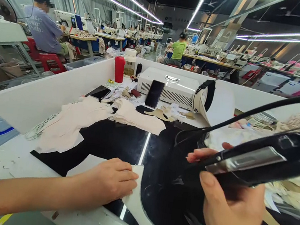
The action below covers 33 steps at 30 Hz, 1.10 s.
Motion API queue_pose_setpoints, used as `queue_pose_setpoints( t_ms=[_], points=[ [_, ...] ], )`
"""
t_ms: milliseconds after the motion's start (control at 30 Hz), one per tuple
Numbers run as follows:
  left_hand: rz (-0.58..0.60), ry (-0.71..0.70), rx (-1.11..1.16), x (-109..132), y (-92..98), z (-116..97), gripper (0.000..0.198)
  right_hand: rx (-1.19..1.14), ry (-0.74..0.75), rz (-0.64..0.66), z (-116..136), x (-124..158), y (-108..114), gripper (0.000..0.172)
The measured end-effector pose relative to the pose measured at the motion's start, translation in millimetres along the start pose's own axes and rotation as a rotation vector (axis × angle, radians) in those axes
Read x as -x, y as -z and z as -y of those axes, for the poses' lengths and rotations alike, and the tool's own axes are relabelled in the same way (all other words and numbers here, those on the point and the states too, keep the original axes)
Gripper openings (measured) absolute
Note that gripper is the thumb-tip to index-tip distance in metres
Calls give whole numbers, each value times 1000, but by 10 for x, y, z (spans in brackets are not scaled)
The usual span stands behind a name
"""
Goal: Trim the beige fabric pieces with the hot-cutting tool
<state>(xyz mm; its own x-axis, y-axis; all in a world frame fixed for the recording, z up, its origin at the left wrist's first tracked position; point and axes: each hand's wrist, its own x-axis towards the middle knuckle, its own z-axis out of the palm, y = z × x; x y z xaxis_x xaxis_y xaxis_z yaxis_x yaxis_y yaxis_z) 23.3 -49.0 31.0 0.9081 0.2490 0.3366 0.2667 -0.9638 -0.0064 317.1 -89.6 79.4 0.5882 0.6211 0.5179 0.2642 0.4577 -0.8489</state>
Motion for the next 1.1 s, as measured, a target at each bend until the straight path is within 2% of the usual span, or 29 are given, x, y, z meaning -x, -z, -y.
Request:
queue_pose_setpoints(
  t_ms=[67, 133, 233, 333, 433, 600, 767, 967, 1100],
  points=[
    [3, 1, -25, -53, -11, -22, 18, -60, -3, -13, 114, -21, -258, 61],
    [-6, -25, -66, -109, -75, -47, 18, -103, -21, 15, 139, -37, -438, 63],
    [-46, -39, -194, -170, -227, -92, 21, -186, -44, 69, 92, -28, -626, 66],
    [-93, -40, -286, -186, -349, -137, 28, -295, -85, 102, 44, 16, -788, 59],
    [-159, -45, -296, -179, -394, -167, 29, -365, -103, 154, 13, 59, -906, 53],
    [-297, -1, -235, -170, -417, -205, 25, -429, -131, 187, -55, 101, -957, 53],
    [-322, 27, -167, -156, -446, -227, 21, -471, -140, 225, -95, 115, -966, 55],
    [-381, 40, -155, -180, -436, -210, 24, -445, -158, 302, -12, 43, -918, 58],
    [-341, 44, -174, -178, -400, -193, 22, -462, -174, 319, 13, 25, -904, 58]
  ],
)
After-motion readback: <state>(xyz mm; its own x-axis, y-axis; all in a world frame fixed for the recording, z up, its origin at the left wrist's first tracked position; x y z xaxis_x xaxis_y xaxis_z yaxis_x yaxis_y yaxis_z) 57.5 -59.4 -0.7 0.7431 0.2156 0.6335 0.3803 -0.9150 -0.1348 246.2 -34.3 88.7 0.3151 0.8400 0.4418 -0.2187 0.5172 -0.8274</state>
